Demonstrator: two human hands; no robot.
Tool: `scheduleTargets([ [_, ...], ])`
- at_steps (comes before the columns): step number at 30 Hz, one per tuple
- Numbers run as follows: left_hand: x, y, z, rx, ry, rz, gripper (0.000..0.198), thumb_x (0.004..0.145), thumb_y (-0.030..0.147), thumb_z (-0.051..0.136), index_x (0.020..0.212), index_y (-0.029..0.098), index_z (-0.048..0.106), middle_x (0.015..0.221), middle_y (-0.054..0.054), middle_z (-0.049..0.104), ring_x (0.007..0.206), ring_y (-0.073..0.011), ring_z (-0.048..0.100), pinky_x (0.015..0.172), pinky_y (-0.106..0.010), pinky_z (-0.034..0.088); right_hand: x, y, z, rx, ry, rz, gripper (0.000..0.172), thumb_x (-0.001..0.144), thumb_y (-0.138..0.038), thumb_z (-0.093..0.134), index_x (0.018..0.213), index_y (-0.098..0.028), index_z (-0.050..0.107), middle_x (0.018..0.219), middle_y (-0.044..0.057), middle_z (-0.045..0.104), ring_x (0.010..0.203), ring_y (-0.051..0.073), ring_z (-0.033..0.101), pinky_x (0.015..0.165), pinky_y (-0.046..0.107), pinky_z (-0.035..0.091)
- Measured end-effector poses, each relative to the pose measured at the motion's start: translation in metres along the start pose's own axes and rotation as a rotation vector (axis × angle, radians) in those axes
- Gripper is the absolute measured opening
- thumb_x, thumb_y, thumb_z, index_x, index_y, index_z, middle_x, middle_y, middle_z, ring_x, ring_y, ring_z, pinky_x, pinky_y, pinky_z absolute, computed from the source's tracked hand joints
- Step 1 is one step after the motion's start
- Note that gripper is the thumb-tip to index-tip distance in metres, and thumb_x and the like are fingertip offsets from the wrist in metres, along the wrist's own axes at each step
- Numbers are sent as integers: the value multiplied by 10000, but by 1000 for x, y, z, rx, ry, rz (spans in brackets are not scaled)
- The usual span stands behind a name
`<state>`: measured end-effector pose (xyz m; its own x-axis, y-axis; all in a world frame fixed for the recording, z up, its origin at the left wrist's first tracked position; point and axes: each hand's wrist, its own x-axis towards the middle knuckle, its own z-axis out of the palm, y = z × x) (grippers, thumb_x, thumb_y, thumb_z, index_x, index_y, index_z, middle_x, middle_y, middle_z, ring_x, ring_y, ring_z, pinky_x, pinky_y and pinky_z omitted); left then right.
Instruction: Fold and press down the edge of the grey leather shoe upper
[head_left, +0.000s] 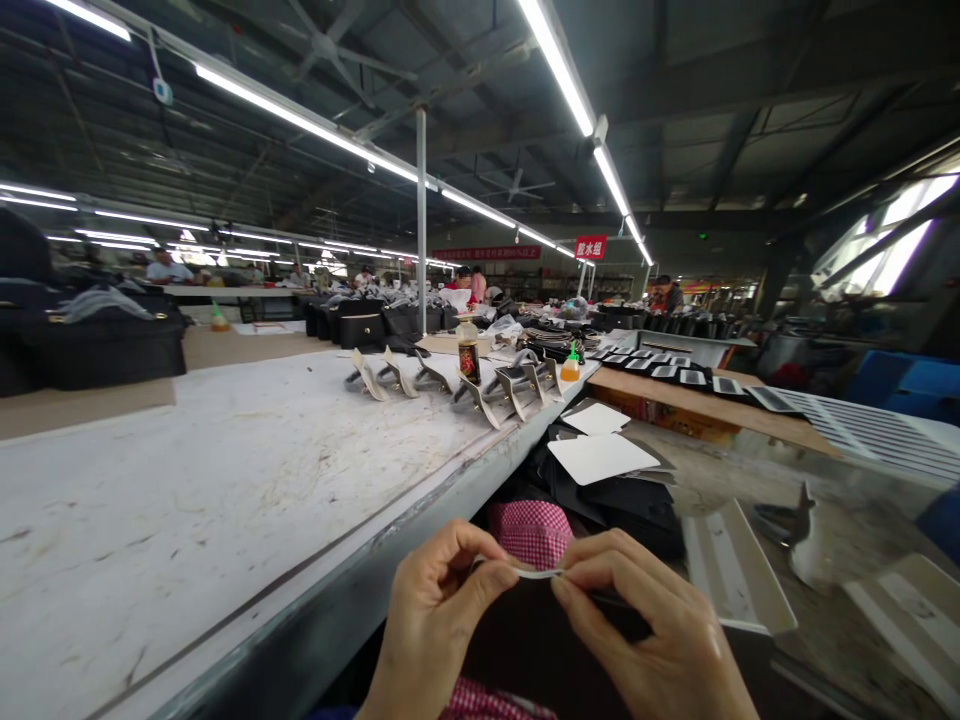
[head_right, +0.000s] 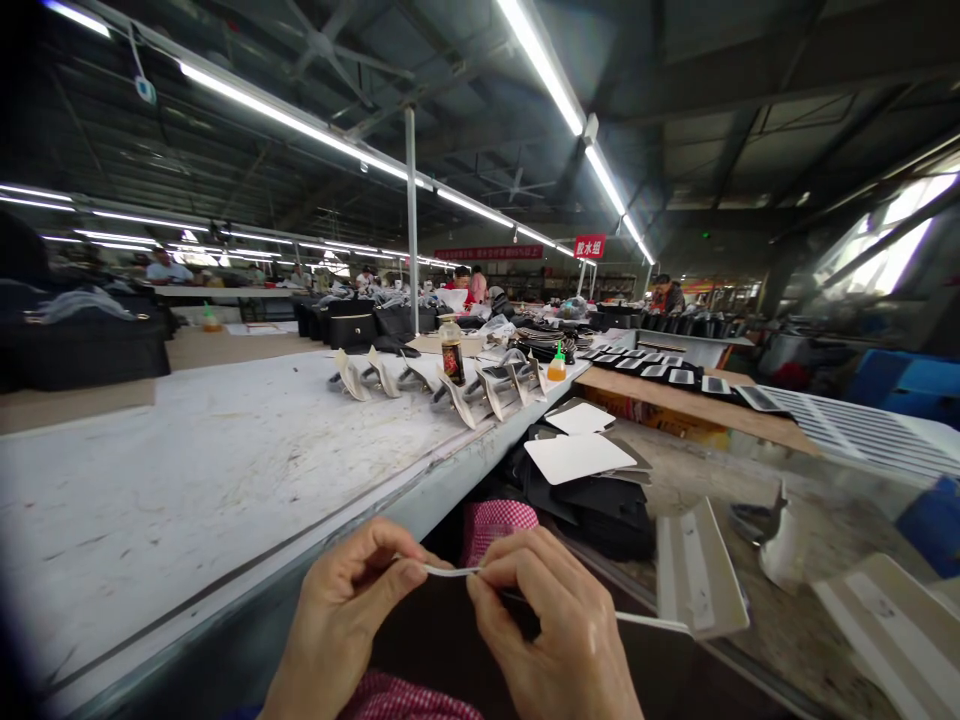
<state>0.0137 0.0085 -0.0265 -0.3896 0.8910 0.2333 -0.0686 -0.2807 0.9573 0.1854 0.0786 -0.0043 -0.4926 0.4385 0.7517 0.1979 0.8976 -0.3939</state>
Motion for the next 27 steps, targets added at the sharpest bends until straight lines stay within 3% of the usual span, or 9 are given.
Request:
scheduleTargets([
  [3, 7, 4, -3, 133, -88, 11, 136, 748, 240, 792, 740, 193, 665, 665, 34, 663, 593, -122, 564, 568, -192, 433, 0, 1, 1, -1, -12, -37, 178, 931, -73, 618, 808, -200, 626, 824, 16, 692, 743, 138, 688, 697, 242, 556],
  [6, 12, 10, -3, 333, -192, 68, 45, 818, 188, 680, 782, 195, 705, 664, 27, 644, 623, -142, 573, 580, -204, 441, 0, 2, 4, 6, -43, -40, 172, 937, -68, 612, 823, -194, 630, 825, 23, 694, 751, 149, 678, 692, 259, 549],
  [9, 18, 19, -4, 544, -353, 125, 171, 827, 117, 615, 768, 205, 748, 667, 5, 696, 632, -172, 622, 597, -230, 464, -2, 6, 8, 23, -74, -28, 188, 941, -64, 594, 803, -188, 619, 810, 28, 689, 728, 160, 662, 659, 272, 533],
  [11, 20, 23, -4, 641, -397, 223, 213, 814, 103, 628, 695, 221, 760, 653, -11, 718, 627, -191, 647, 608, -246, 480, -4, 10, 12, 33, -102, -26, 199, 937, -48, 585, 796, -186, 612, 805, 27, 687, 729, 167, 655, 654, 275, 525],
  [13, 22, 24, -5, 680, -398, 312, 233, 793, 95, 647, 649, 241, 758, 663, -24, 746, 643, -208, 678, 631, -251, 503, -5, 14, 15, 39, -135, -13, 201, 933, -36, 582, 804, -187, 612, 817, 27, 688, 747, 172, 653, 676, 282, 525],
  [16, 23, 18, -3, 687, -394, 320, 263, 794, 63, 606, 678, 255, 743, 642, -14, 754, 595, -205, 692, 598, -235, 502, -6, 19, 18, 45, -176, 19, 205, 933, -38, 580, 806, -196, 608, 821, 19, 683, 750, 173, 645, 690, 285, 524],
  [18, 22, 9, -1, 673, -389, 278, 278, 834, 51, 546, 791, 248, 737, 680, -18, 765, 625, -210, 720, 609, -233, 505, -6, 21, 18, 8, -166, 26, 208, 947, -56, 572, 806, -202, 618, 841, 24, 680, 767, 177, 643, 694, 287, 525],
  [22, 20, -13, 7, 602, -327, 261, 293, 926, 87, 465, 1114, 217, 648, 884, -53, 790, 801, -224, 761, 706, -253, 518, -7, 20, 19, -290, -10, -31, 176, 984, -158, 577, 858, -216, 686, 944, 73, 670, 828, 229, 621, 717, 358, 509],
  [27, 19, -30, 18, 686, -207, 343, 241, 990, 157, 425, 1052, 213, 651, 771, -29, 750, 673, -208, 732, 633, -259, 487, -13, 20, 26, -463, -1, -15, 161, 973, -119, 565, 913, -197, 692, 882, 73, 682, 792, 238, 639, 694, 383, 535],
])
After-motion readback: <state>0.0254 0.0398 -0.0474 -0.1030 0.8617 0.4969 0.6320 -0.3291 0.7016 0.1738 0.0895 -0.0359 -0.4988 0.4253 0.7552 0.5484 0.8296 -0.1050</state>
